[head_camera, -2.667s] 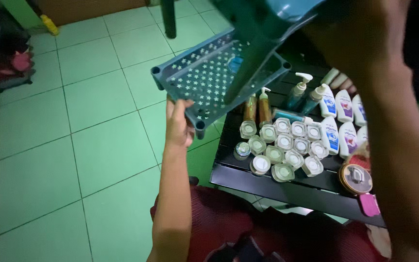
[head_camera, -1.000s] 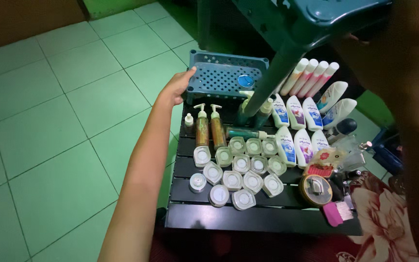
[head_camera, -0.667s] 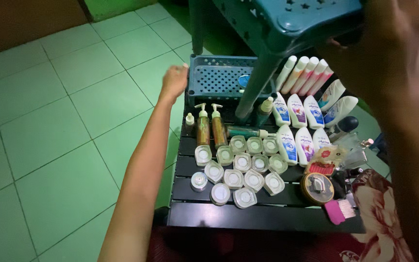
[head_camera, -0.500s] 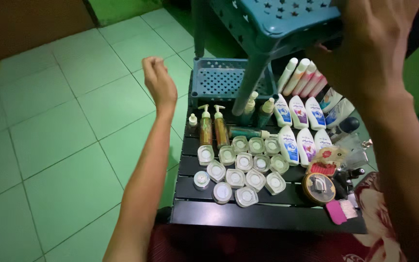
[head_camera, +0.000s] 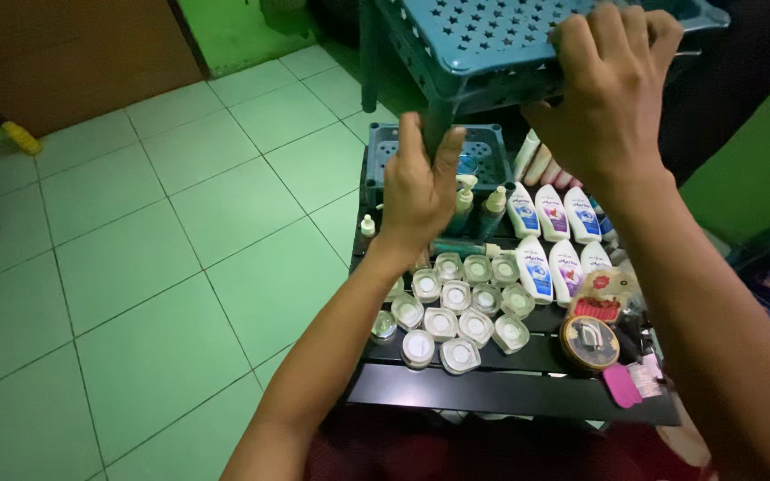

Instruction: The person assembles a blue plastic storage basket by inserting support rods into the basket trays. They place the basket on a table, remove and reinsert the rods, and stack the trays together.

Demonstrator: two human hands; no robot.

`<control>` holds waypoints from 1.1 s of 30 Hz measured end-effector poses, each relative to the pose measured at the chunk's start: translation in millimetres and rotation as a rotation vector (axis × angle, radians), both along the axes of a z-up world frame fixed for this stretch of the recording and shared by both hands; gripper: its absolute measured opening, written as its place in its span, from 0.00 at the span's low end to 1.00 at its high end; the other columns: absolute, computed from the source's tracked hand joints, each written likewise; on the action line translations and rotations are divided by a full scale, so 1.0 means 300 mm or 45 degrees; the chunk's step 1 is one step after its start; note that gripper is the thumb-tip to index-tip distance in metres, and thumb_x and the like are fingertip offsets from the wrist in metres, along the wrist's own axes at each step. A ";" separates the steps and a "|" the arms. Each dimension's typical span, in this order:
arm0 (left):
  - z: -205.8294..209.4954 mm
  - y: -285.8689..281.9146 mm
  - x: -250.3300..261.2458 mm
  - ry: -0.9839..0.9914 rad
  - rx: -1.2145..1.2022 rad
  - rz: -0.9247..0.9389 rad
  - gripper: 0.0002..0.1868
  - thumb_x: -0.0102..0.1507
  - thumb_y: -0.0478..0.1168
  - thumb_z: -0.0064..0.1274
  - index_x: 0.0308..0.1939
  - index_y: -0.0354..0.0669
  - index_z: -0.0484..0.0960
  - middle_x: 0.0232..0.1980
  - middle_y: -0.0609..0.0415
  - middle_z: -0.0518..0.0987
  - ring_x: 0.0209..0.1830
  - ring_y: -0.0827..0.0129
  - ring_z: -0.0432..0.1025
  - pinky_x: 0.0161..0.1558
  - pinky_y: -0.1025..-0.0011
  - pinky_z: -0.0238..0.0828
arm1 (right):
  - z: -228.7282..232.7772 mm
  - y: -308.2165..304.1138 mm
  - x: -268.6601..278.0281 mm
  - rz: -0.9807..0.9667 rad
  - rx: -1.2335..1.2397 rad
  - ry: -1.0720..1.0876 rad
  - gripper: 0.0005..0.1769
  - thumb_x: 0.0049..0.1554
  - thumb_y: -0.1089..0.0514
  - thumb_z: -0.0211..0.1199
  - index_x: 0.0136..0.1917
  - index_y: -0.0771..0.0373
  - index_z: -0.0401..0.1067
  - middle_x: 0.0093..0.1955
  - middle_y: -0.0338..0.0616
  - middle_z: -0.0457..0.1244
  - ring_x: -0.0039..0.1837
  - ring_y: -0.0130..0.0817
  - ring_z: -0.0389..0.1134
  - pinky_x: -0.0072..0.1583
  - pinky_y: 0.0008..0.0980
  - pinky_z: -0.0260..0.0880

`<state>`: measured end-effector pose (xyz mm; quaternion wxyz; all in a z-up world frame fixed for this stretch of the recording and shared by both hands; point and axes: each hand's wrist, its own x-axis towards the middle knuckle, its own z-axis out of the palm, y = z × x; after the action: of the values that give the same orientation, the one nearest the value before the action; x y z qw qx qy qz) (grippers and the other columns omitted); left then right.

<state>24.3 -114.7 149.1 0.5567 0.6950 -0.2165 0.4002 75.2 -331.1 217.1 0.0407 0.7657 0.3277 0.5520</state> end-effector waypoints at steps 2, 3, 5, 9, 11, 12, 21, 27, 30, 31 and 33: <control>-0.001 0.012 0.039 0.021 0.038 0.044 0.24 0.74 0.56 0.43 0.51 0.33 0.67 0.28 0.42 0.71 0.27 0.50 0.74 0.30 0.60 0.67 | -0.003 0.003 0.010 -0.008 0.006 -0.025 0.26 0.47 0.58 0.73 0.54 0.62 0.63 0.55 0.45 0.58 0.63 0.43 0.59 0.68 0.43 0.50; -0.001 0.023 0.059 0.022 0.055 0.035 0.25 0.74 0.57 0.42 0.49 0.34 0.68 0.25 0.43 0.69 0.24 0.52 0.73 0.28 0.61 0.66 | -0.008 0.008 0.014 -0.018 0.013 -0.029 0.25 0.47 0.57 0.73 0.54 0.61 0.63 0.55 0.45 0.58 0.62 0.42 0.59 0.67 0.44 0.50; -0.009 0.040 0.083 0.018 0.069 0.013 0.27 0.73 0.59 0.40 0.48 0.34 0.69 0.23 0.44 0.68 0.22 0.54 0.74 0.26 0.61 0.65 | -0.014 0.018 0.019 -0.050 0.038 -0.025 0.24 0.47 0.57 0.73 0.52 0.61 0.64 0.54 0.46 0.59 0.60 0.42 0.60 0.67 0.46 0.51; -0.026 0.057 0.138 0.011 0.085 -0.046 0.32 0.73 0.64 0.36 0.50 0.34 0.71 0.22 0.49 0.70 0.21 0.60 0.72 0.25 0.63 0.64 | -0.024 0.050 0.019 -0.101 0.111 0.045 0.27 0.48 0.53 0.78 0.53 0.61 0.65 0.54 0.46 0.60 0.60 0.44 0.61 0.67 0.49 0.52; -0.050 0.069 0.164 0.062 0.057 -0.191 0.32 0.74 0.66 0.35 0.47 0.36 0.71 0.22 0.54 0.69 0.20 0.67 0.69 0.25 0.67 0.63 | -0.031 0.068 0.022 -0.107 0.146 0.076 0.28 0.48 0.52 0.80 0.54 0.61 0.66 0.52 0.46 0.60 0.60 0.45 0.62 0.65 0.50 0.52; -0.062 0.076 0.178 0.097 0.013 -0.317 0.32 0.74 0.67 0.36 0.44 0.38 0.71 0.24 0.56 0.68 0.22 0.70 0.66 0.26 0.69 0.62 | -0.027 0.073 0.025 -0.104 0.162 0.084 0.28 0.48 0.52 0.80 0.54 0.61 0.67 0.51 0.46 0.60 0.60 0.45 0.62 0.64 0.50 0.52; -0.065 0.114 0.246 0.618 -0.223 -1.011 0.34 0.67 0.73 0.35 0.30 0.46 0.65 0.20 0.63 0.61 0.16 0.79 0.55 0.18 0.77 0.52 | 0.001 0.101 0.001 -0.116 0.220 0.098 0.28 0.48 0.53 0.78 0.57 0.58 0.68 0.52 0.45 0.61 0.59 0.47 0.62 0.64 0.52 0.54; -0.055 0.136 0.210 0.778 -0.369 -1.407 0.35 0.69 0.74 0.32 0.29 0.47 0.63 0.18 0.67 0.56 0.13 0.83 0.51 0.14 0.82 0.46 | 0.019 0.097 0.009 -0.062 0.334 0.123 0.28 0.48 0.55 0.77 0.58 0.59 0.68 0.54 0.46 0.62 0.61 0.48 0.63 0.64 0.50 0.54; -0.071 0.153 0.222 0.692 -0.354 -1.465 0.31 0.74 0.67 0.31 0.31 0.47 0.64 0.22 0.66 0.59 0.19 0.81 0.55 0.21 0.81 0.52 | 0.046 0.082 0.016 -0.041 0.326 0.112 0.31 0.48 0.53 0.78 0.60 0.62 0.68 0.57 0.49 0.62 0.62 0.48 0.63 0.64 0.51 0.54; -0.083 0.161 0.233 0.650 -0.339 -1.492 0.30 0.77 0.64 0.31 0.32 0.46 0.64 0.24 0.65 0.60 0.21 0.80 0.57 0.24 0.80 0.54 | 0.055 0.075 0.019 -0.056 0.300 0.099 0.32 0.46 0.53 0.78 0.60 0.62 0.68 0.58 0.50 0.62 0.62 0.49 0.63 0.64 0.51 0.54; -0.117 0.178 0.276 0.684 -0.370 -1.164 0.22 0.73 0.60 0.29 0.38 0.48 0.66 0.23 0.61 0.66 0.20 0.77 0.61 0.25 0.76 0.59 | 0.066 0.061 0.025 -0.091 0.243 0.089 0.35 0.43 0.53 0.79 0.61 0.62 0.69 0.59 0.52 0.62 0.62 0.49 0.63 0.63 0.50 0.53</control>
<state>107.2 -61.4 113.9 0.7998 0.5238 -0.2891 -0.0480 82.8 -312.7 236.8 -0.0243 0.7961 0.2474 0.5517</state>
